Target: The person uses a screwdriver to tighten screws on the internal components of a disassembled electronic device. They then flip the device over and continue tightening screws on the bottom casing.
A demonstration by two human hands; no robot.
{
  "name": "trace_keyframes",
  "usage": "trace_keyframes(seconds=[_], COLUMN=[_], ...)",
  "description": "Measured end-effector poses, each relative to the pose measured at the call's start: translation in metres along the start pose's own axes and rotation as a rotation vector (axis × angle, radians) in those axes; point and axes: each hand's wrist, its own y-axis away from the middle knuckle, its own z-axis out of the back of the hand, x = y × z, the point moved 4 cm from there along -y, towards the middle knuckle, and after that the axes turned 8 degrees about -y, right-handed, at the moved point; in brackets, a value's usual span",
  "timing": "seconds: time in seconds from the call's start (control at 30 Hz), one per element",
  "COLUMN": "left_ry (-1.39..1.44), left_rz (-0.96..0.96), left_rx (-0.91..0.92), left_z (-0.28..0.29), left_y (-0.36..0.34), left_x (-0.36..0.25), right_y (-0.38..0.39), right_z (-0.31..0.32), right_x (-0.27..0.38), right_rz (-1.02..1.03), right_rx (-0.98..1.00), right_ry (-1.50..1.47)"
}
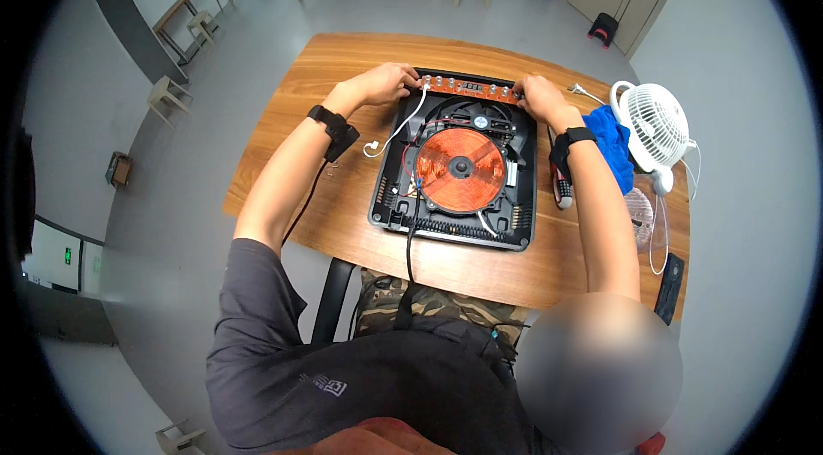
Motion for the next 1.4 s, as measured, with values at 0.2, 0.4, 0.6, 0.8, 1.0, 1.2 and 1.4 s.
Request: trace_keyframes(seconds=[0.2, 0.4, 0.6, 0.8, 1.0, 1.2, 1.4], left_ry=[0.035, 0.067, 0.086, 0.105, 0.081, 0.026, -0.027], left_rz=[0.095, 0.295, 0.431, 0.436, 0.412, 0.346, 0.332], left_rx=[-0.038, -0.062, 0.032, 0.001, -0.096, -0.087, -0.015], left_z=[0.019, 0.027, 0.021, 0.020, 0.019, 0.016, 0.009], left_y=[0.051, 0.125, 0.195, 0.223, 0.219, 0.202, 0.198], left_x=[-0.005, 0.007, 0.018, 0.000, -0.016, -0.028, -0.028], right_y=[0.001, -0.001, 0.003, 0.004, 0.009, 0.016, 0.020], right_z=[0.002, 0.001, 0.000, 0.001, 0.003, 0.012, 0.018], right_x=[0.001, -0.002, 0.000, 0.004, 0.008, 0.019, 0.023], right_rz=[0.006, -0.056, -0.045, -0.058, -0.099, -0.107, -0.130], right_rx=[-0.007, 0.016, -0.010, -0.035, -0.034, 0.089, 0.102], right_ry=[-0.001, -0.026, -0.047, -0.074, -0.042, 0.039, 0.026])
